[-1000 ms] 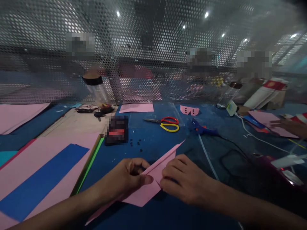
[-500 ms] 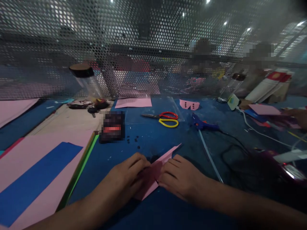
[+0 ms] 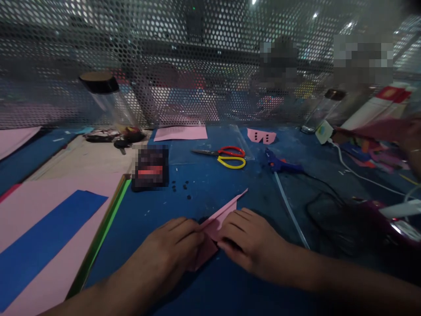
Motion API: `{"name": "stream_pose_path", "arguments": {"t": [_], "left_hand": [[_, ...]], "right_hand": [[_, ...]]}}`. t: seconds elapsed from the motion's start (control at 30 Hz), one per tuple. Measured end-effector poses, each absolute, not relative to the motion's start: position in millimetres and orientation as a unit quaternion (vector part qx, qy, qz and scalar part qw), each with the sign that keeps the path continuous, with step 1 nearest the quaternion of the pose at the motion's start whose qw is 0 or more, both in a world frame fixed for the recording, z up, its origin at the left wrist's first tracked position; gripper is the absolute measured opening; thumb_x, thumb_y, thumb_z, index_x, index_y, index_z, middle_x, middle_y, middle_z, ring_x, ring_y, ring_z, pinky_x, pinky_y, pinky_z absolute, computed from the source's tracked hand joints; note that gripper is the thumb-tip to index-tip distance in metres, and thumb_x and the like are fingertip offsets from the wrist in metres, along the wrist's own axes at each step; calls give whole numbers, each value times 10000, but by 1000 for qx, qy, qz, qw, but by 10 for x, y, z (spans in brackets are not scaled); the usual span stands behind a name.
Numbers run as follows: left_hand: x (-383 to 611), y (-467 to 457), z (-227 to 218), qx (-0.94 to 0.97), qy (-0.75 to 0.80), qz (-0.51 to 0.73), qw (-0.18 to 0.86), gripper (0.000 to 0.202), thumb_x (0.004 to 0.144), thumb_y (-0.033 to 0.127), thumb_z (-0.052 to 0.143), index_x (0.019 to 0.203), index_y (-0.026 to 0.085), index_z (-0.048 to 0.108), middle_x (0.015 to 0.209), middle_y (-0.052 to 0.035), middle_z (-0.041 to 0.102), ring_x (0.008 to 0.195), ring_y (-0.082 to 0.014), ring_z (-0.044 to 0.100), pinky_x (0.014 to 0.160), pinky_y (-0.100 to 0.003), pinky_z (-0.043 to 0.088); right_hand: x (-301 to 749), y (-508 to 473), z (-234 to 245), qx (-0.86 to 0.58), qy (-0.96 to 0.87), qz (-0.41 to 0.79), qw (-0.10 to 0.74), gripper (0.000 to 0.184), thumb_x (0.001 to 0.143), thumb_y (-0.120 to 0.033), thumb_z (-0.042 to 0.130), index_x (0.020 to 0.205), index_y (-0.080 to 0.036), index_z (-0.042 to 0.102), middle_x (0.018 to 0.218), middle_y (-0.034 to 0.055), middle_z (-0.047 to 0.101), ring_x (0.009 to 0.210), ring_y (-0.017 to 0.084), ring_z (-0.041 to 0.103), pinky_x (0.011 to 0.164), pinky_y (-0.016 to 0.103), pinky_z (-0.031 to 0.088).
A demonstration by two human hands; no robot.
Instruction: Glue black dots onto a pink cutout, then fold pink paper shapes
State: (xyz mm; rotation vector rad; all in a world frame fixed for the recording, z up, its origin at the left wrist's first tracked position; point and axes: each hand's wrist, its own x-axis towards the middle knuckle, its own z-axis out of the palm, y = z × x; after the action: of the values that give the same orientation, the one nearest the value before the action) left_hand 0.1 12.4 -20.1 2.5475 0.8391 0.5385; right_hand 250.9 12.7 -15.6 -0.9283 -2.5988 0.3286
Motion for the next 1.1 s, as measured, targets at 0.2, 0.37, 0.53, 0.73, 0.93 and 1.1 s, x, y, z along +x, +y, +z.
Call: {"name": "stream_pose_path", "arguments": {"t": [0.2, 0.37, 0.53, 0.73, 0.93, 1.1], "left_hand": [[24, 116, -152, 920, 296, 178, 187, 236, 949, 67, 471, 796, 187, 605, 861, -50, 637, 767, -188, 546, 683, -299, 445], [14, 93, -168, 922, 294, 183, 172, 251, 949, 67, 450, 807, 182, 621, 880, -59, 659, 767, -199, 560, 701, -321, 463], [15, 116, -179, 923, 290, 206, 149, 232, 981, 90, 436, 914, 163, 646, 913, -67, 677, 786, -207, 577, 717, -334, 476], [62, 203, -216, 908, 316, 216, 171, 223, 1003, 94, 444, 936, 169, 643, 873, -39, 662, 783, -184, 576, 717, -312, 455], [75, 263, -254, 894, 336, 218, 200, 156, 983, 127, 526, 888, 175, 641, 856, -24, 642, 796, -173, 576, 725, -297, 440], [99, 288, -283, 882, 353, 232, 206, 116, 946, 121, 596, 860, 187, 637, 820, -1, 632, 772, -162, 579, 721, -282, 431]], "right_hand": [[2494, 128, -147, -343, -910, 140, 185, 141, 1015, -244, 503, 930, -176, 592, 904, 41, 635, 858, 183, 550, 780, 326, 419], [2489, 129, -145, -345, -907, 155, 187, 136, 1007, -236, 501, 908, -182, 577, 885, 40, 625, 845, 185, 546, 775, 327, 425], [2484, 128, -148, -353, -901, 168, 190, 144, 1004, -234, 499, 892, -186, 576, 865, 34, 618, 826, 178, 539, 766, 326, 426], [2477, 132, -128, -349, -900, 179, 188, 125, 987, -204, 508, 899, -185, 595, 878, 34, 624, 838, 175, 552, 778, 323, 422], [2483, 145, -102, -346, -903, 174, 186, 125, 975, -183, 520, 883, -185, 603, 857, 28, 622, 822, 168, 543, 764, 315, 410], [2481, 153, -108, -344, -904, 172, 185, 116, 966, -179, 530, 882, -181, 610, 865, 31, 631, 822, 171, 540, 763, 318, 409]]}}
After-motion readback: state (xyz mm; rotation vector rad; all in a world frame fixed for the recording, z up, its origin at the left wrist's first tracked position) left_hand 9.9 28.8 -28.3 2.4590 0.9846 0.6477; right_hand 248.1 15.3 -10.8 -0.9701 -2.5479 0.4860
